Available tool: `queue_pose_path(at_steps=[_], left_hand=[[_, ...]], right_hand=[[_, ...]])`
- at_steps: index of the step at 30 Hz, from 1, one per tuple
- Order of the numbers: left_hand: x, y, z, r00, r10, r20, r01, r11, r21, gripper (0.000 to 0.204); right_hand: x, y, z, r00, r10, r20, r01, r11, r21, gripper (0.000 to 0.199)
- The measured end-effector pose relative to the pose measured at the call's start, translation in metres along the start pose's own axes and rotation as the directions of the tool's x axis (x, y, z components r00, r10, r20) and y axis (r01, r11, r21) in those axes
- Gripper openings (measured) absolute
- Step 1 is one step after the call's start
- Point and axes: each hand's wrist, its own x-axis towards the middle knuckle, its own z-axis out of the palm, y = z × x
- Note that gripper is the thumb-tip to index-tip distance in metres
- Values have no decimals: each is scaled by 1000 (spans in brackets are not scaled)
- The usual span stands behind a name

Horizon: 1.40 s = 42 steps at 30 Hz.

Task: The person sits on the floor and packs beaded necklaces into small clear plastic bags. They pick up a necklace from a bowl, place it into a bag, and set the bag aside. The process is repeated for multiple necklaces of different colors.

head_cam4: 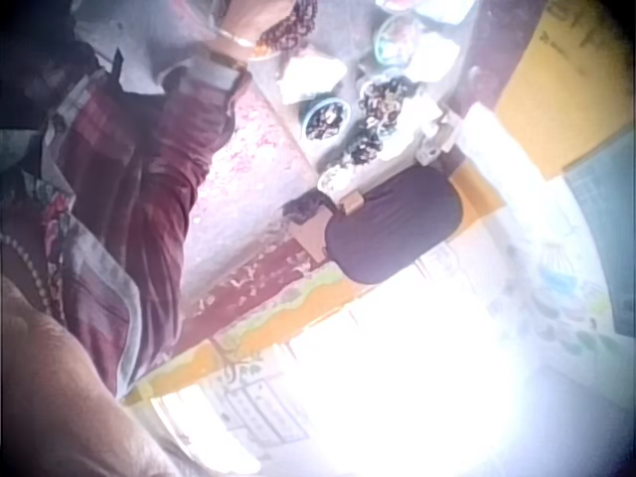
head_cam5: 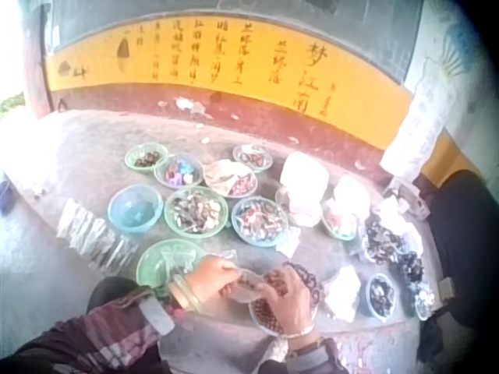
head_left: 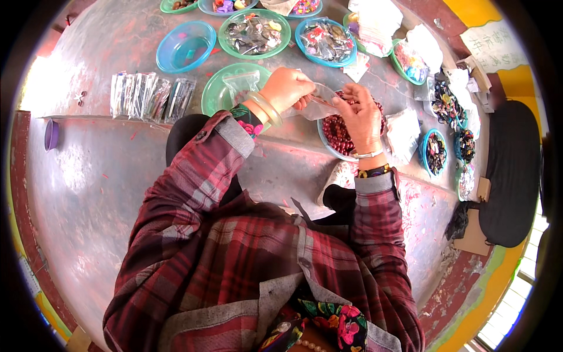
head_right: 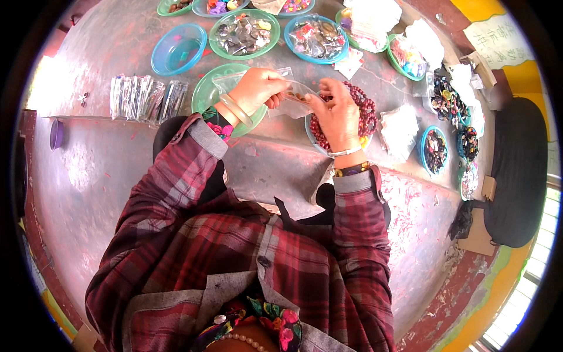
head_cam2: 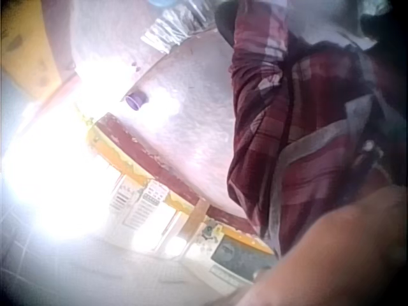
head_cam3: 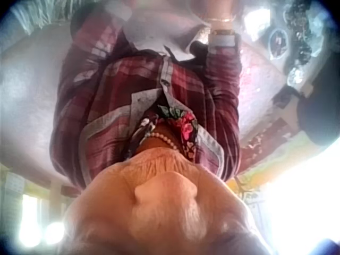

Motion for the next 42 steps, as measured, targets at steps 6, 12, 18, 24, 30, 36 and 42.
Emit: queue_pose_path(at_steps=[6,12,18,24,30,36,42], left_hand=[[-7,20,-6,1000,-13,9,14,967,-254,17],[-8,21,-8,994,-2,105,56,858,-511,15],[-9,25,-15,996,10,91,39,853,-521,25],[-10,23,-20,983,173,-65,-185,930,-317,44],[-20,21,-5,892,115,436,81,911,-405,55],[-10,2,2,916,87,392,112,883,-457,32],[-7,0,1,933,75,352,147,814,-562,31]], right_hand=[[0,40,3,944,99,315,-278,755,594,71],[-6,42,39,897,134,422,-376,733,567,63],[-2,45,44,897,47,440,-416,431,801,40],[-1,-11,20,940,28,340,-340,148,929,36],[1,-8,7,927,179,330,-368,254,894,29],[-2,-2,9,917,263,299,-379,346,858,19],[4,-2,3,940,235,247,-329,441,835,24]])
